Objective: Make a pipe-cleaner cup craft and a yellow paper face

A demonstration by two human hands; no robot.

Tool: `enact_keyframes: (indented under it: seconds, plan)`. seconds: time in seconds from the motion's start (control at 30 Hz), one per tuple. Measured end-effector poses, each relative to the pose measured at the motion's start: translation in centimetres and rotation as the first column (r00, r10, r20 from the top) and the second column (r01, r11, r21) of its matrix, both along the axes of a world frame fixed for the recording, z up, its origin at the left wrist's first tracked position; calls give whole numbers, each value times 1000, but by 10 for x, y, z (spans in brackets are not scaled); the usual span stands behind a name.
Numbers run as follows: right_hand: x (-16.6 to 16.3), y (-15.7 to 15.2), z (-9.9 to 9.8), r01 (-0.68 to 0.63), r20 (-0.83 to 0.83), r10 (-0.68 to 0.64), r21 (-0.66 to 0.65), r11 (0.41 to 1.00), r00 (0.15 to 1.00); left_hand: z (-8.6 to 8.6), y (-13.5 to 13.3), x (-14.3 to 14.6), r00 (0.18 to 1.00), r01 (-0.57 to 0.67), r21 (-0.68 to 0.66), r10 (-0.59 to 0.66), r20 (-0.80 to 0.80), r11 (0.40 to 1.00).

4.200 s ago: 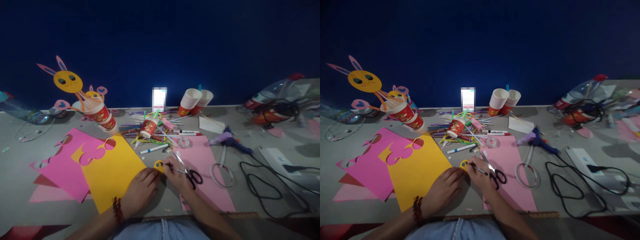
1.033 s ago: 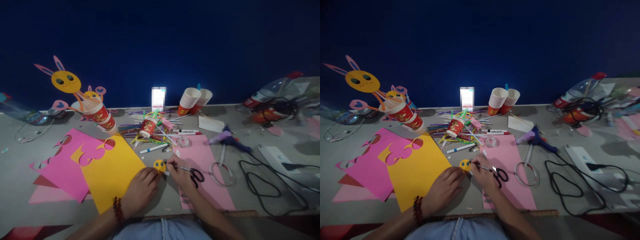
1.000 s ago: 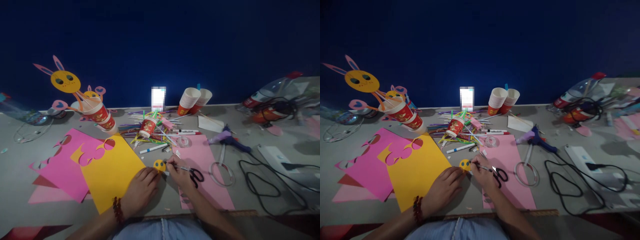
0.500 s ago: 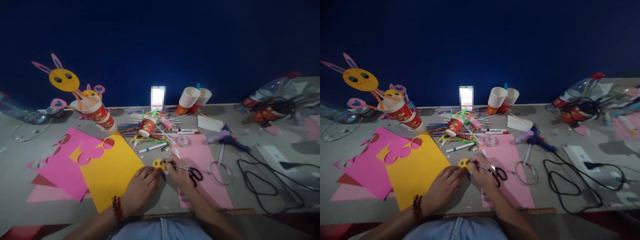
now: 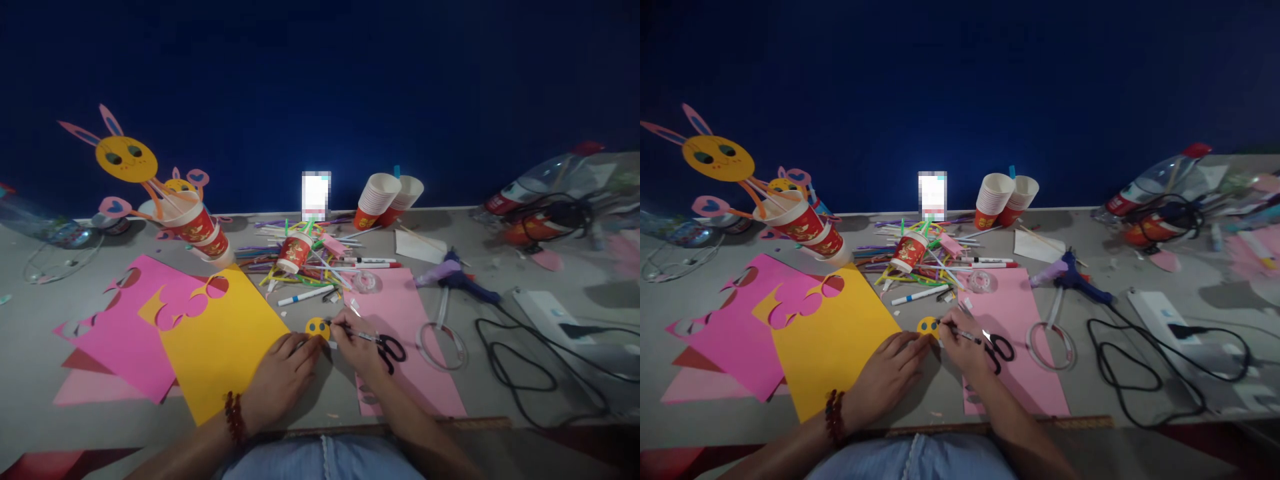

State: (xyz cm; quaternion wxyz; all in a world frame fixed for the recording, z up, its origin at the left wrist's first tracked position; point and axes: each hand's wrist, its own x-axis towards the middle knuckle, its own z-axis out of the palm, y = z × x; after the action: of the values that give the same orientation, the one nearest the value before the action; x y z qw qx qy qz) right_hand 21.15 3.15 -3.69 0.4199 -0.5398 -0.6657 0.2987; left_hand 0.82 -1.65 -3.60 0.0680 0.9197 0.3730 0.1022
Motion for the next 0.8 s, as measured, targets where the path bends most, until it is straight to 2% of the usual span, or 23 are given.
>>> enact_keyframes:
  seconds: [0.8]
  plan:
    - [0, 1, -2, -4, 14, 4, 13, 1000, 1000, 1, 0, 0, 1000, -1, -2, 1, 5, 1000]
